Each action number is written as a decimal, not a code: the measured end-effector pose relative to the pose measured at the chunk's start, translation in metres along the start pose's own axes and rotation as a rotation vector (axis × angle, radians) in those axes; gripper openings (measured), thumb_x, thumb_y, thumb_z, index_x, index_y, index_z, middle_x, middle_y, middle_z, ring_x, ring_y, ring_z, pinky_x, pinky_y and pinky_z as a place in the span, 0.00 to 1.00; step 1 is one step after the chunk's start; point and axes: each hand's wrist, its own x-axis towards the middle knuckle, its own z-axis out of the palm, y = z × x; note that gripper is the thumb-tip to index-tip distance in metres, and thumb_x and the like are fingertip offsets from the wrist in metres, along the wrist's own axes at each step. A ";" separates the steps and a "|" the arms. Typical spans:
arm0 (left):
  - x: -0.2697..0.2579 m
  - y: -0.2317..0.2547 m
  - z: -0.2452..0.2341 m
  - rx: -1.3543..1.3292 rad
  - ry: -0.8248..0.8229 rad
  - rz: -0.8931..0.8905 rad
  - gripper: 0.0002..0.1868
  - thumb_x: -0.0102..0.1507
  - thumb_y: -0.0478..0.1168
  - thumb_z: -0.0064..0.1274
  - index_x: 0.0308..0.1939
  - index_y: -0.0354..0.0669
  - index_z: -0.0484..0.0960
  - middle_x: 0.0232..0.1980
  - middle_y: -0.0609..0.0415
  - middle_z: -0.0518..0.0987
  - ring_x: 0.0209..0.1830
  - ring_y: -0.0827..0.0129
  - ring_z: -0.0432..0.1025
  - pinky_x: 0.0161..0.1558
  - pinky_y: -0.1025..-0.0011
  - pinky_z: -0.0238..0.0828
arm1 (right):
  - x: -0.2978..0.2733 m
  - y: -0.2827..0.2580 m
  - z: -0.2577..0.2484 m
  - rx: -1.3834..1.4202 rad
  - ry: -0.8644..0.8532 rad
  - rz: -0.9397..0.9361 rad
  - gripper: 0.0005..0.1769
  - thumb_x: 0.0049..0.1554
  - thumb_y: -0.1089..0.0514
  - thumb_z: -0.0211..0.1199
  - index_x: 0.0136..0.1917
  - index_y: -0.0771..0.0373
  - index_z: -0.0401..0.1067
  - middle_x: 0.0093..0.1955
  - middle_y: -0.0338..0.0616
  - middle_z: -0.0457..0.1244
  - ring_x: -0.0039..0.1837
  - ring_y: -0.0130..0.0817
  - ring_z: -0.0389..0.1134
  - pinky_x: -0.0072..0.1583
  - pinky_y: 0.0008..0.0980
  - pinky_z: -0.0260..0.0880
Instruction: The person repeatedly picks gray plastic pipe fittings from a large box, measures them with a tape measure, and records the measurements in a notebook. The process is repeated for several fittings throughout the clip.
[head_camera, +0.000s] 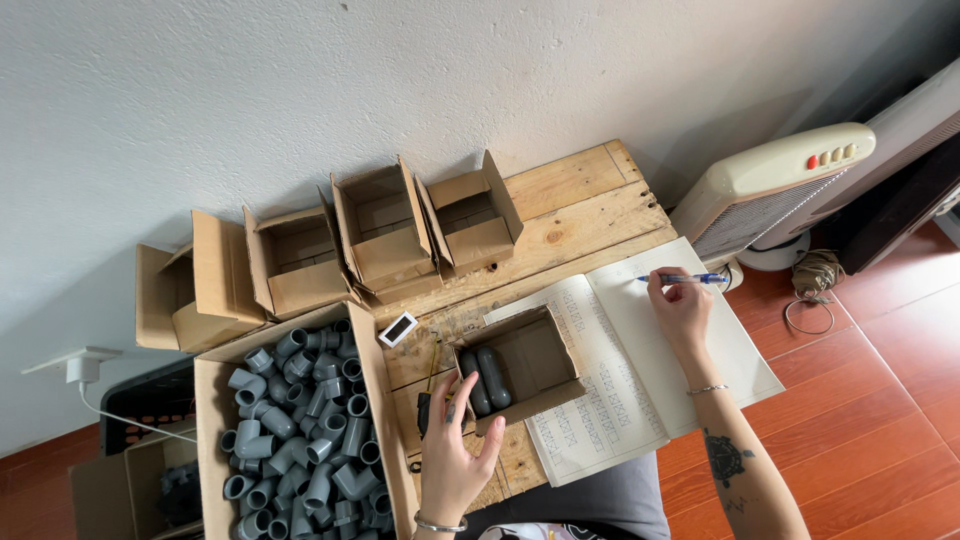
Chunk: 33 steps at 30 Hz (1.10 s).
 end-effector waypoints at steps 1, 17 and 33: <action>0.000 0.000 0.000 -0.001 -0.006 -0.010 0.31 0.63 0.54 0.54 0.71 0.57 0.70 0.74 0.53 0.65 0.75 0.60 0.63 0.59 0.60 0.78 | 0.000 0.001 0.001 0.010 0.007 -0.015 0.06 0.61 0.54 0.65 0.41 0.53 0.76 0.23 0.25 0.55 0.27 0.19 0.50 0.41 0.25 0.53; -0.001 -0.001 -0.001 -0.006 -0.007 -0.005 0.31 0.63 0.55 0.54 0.70 0.57 0.71 0.74 0.52 0.65 0.75 0.59 0.64 0.60 0.58 0.77 | 0.001 0.003 -0.029 -0.099 -0.108 -0.467 0.11 0.65 0.60 0.63 0.60 0.63 0.74 0.56 0.56 0.69 0.38 0.40 0.74 0.36 0.35 0.74; -0.002 -0.002 0.001 -0.051 -0.009 0.019 0.30 0.65 0.53 0.53 0.71 0.55 0.71 0.75 0.51 0.63 0.76 0.58 0.61 0.67 0.57 0.69 | -0.002 0.026 -0.046 -0.352 -0.197 -0.483 0.29 0.61 0.73 0.50 0.67 0.48 0.76 0.58 0.41 0.69 0.60 0.43 0.68 0.65 0.47 0.65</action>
